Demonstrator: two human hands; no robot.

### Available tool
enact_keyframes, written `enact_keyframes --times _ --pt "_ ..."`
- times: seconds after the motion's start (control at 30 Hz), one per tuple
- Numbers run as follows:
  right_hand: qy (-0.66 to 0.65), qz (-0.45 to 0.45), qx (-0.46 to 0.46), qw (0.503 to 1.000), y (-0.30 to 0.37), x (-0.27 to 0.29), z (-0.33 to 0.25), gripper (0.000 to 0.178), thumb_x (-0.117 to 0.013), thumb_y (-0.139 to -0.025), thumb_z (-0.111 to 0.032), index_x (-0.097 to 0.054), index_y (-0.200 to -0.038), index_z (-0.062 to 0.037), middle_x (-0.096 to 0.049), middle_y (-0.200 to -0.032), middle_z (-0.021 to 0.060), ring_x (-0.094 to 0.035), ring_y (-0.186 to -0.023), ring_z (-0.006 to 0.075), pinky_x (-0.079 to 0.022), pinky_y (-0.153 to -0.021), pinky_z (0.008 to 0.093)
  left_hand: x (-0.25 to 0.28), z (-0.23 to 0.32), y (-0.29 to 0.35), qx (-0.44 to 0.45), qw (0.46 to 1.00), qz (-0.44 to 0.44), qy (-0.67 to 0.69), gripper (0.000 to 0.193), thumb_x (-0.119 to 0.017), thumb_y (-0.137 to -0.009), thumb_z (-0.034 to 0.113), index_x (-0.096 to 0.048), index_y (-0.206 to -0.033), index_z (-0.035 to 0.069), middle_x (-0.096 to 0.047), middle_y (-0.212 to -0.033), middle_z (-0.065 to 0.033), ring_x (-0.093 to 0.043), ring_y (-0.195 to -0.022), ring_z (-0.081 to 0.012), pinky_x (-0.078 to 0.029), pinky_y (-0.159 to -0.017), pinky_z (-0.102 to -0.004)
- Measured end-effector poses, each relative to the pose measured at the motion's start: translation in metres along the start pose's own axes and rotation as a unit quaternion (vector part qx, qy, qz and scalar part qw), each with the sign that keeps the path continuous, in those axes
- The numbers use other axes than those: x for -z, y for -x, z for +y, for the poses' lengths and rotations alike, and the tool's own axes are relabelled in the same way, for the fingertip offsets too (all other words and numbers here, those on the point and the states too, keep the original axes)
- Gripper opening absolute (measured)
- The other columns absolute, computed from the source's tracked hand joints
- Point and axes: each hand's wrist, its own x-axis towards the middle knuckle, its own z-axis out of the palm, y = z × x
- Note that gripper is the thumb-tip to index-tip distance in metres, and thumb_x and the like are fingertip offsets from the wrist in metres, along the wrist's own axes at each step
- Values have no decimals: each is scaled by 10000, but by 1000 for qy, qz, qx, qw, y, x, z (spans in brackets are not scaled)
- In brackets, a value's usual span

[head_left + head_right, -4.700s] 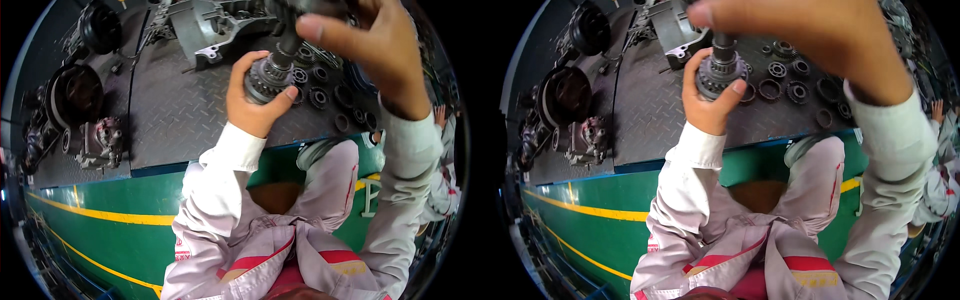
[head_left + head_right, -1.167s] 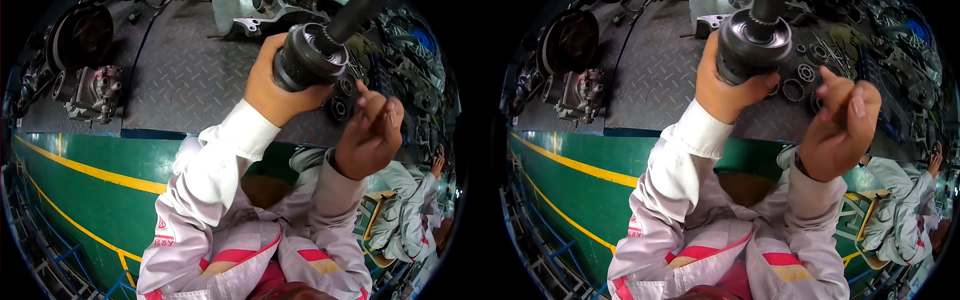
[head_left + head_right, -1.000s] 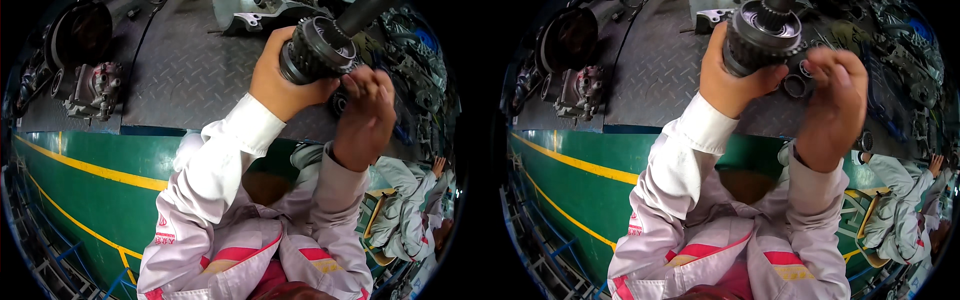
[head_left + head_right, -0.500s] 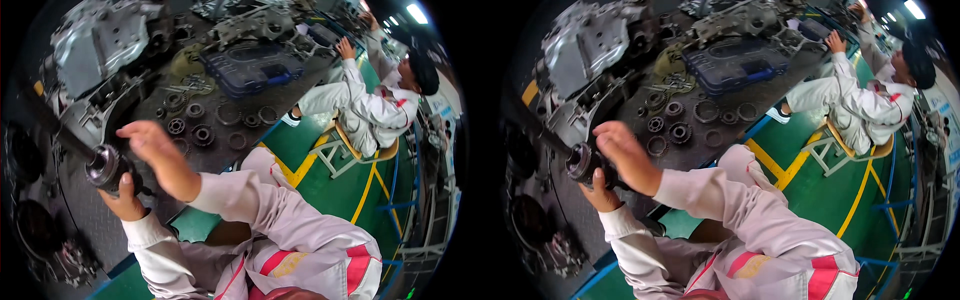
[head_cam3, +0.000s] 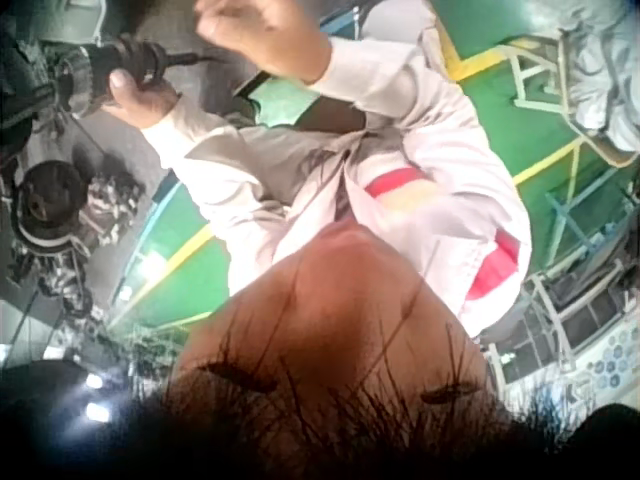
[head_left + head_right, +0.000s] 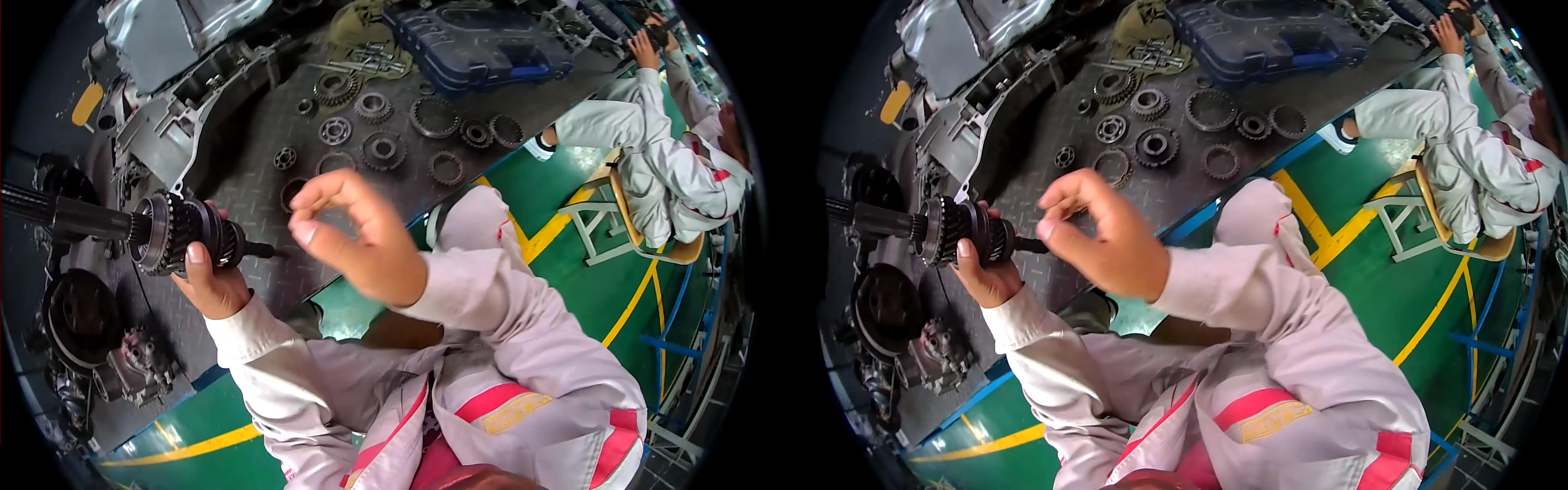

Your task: The person assembles mechanical components by sliding various gear wheels and rings onto a long splined shaft, handling each part individually and checking their fit on the shaft.

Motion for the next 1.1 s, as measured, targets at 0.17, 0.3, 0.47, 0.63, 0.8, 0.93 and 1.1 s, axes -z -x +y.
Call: enact_keyframes --times 0.17,0.3,0.47,0.63,0.8,0.93,1.1 --pt "110 1 -100 989 11 52 23 236 -673 -840 -104 -561 -1031 -22 -627 -946 48 -607 -870 113 -488 -810 278 9 2 5 -2 1000 -15 -14 687 -718 -766 378 -460 -1285 10 -590 -1131 -170 -611 -973 -257 -531 -776 -363" --pt "169 31 -164 971 19 82 35 198 -684 -832 -102 -600 -994 -26 -644 -900 38 -593 -797 88 -486 -742 244 3 1 9 9 999 -29 -18 718 -705 -755 448 -461 -1276 19 -555 -1156 -159 -583 -989 -248 -538 -702 -361" --pt "183 66 -163 967 11 86 42 152 -688 -826 -102 -624 -949 -39 -640 -839 -2 -541 -696 61 -439 -632 208 4 -1 8 6 998 -28 -60 770 -718 -712 495 -466 -1254 10 -546 -1129 -158 -582 -973 -254 -538 -670 -366" --pt "365 138 -1 921 -44 111 49 172 -671 -830 -84 -636 -992 -35 -667 -897 44 -605 -781 109 -464 -704 240 0 -2 6 7 998 -28 -52 771 -720 -705 500 -473 -1235 -2 -545 -1109 -169 -586 -950 -255 -544 -651 -365" --pt "542 101 65 832 -82 145 66 239 -631 -753 -130 -659 -985 -81 -646 -1008 85 -590 -950 281 -462 -825 389 2 -3 4 -6 997 -45 -67 778 -723 -697 512 -483 -1225 -8 -550 -1102 -171 -595 -922 -258 -552 -649 -361" --pt "611 45 42 789 -82 154 80 262 -609 -758 -127 -681 -1008 -102 -648 -1051 68 -585 -984 268 -434 -867 397 5 -3 5 -10 996 -49 -74 778 -724 -700 512 -490 -1227 -11 -550 -1126 -176 -596 -965 -271 -557 -669 -369" --pt "679 41 89 728 -75 152 81 276 -584 -799 -126 -700 -1050 -117 -659 -1084 37 -567 -1042 234 -388 -925 395 7 -1 7 -6 997 -51 -65 786 -732 -705 506 -476 -1239 -11 -545 -1127 -176 -591 -962 -278 -559 -688 -379"
